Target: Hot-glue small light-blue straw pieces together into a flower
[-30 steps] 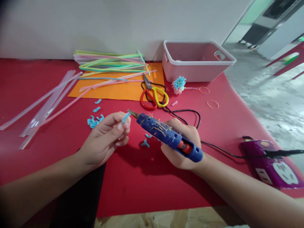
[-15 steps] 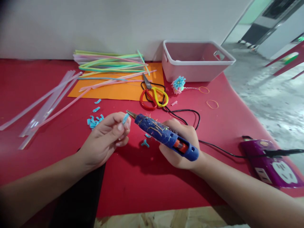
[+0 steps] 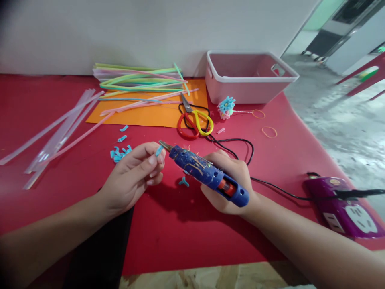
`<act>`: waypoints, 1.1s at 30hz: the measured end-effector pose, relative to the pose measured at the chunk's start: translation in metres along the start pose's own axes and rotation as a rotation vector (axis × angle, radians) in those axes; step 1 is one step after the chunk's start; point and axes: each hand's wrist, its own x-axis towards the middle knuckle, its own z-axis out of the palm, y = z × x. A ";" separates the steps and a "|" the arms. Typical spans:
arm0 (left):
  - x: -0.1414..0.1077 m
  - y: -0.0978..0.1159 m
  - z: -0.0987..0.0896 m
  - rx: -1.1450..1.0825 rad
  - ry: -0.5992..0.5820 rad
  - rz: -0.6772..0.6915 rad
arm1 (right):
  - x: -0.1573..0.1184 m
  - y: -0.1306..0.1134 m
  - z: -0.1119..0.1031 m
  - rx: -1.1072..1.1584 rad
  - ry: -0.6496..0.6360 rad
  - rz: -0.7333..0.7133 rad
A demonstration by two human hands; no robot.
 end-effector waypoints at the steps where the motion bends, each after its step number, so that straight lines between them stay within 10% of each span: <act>1: 0.000 0.000 0.000 -0.004 -0.006 -0.001 | 0.001 0.000 0.000 -0.001 -0.003 -0.001; 33: 0.000 -0.004 -0.005 0.193 0.068 0.057 | 0.003 -0.004 0.000 -0.031 -0.050 0.020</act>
